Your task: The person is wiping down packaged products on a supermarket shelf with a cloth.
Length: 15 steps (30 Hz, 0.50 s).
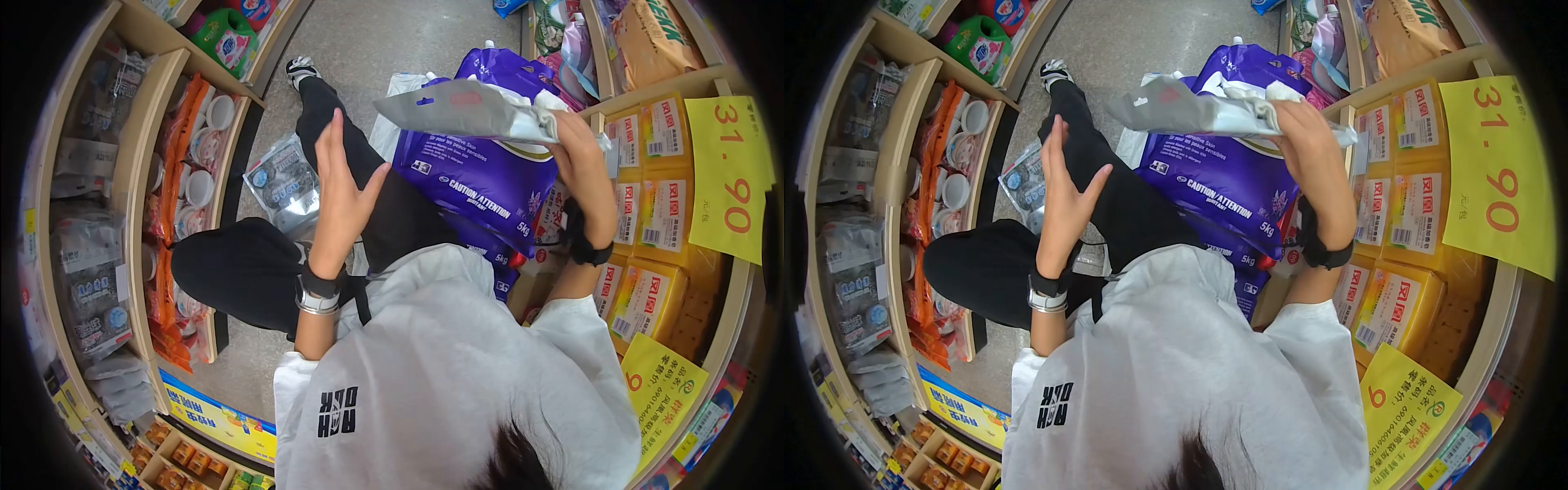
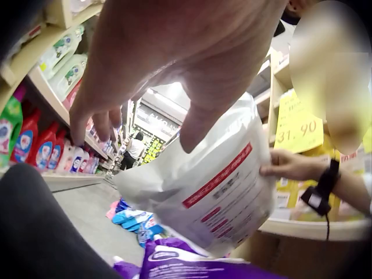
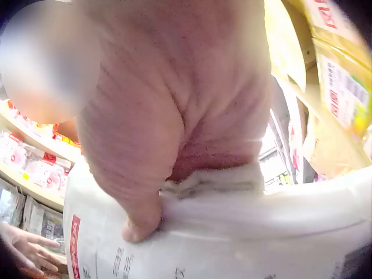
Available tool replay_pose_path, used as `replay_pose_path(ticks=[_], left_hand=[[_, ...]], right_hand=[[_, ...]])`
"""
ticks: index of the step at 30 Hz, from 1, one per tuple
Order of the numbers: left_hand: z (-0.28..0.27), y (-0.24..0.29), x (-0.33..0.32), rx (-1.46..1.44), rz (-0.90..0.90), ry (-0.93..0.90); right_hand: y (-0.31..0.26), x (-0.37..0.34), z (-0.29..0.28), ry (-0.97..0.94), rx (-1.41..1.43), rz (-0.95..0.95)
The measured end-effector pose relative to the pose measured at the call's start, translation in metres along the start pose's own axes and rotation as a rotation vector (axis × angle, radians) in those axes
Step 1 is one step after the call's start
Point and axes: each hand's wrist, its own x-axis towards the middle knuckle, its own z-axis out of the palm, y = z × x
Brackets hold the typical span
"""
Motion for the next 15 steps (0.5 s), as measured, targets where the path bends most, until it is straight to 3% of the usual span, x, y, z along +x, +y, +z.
replay_pose_path(ticks=[3, 6, 9, 12, 15], left_hand=[[-0.001, 0.007, 0.011, 0.061, 0.093, 0.000], [0.010, 0.000, 0.007, -0.073, 0.044, -0.098], [0.014, -0.006, 0.001, -0.309, -0.239, -0.388], [0.048, -0.037, -0.020, -0.757, -0.467, -0.308], [0.059, -0.037, -0.029, -0.705, -0.431, -0.329]], right_hand=[[-0.009, 0.018, -0.022, -0.111, 0.096, -0.059], [-0.013, 0.032, -0.029, -0.161, 0.199, -0.189], [0.005, 0.047, -0.019, -0.323, 0.251, -0.125], [0.018, 0.061, 0.002, -0.387, 0.289, -0.113], [0.024, 0.069, 0.019, -0.393, 0.334, -0.140]])
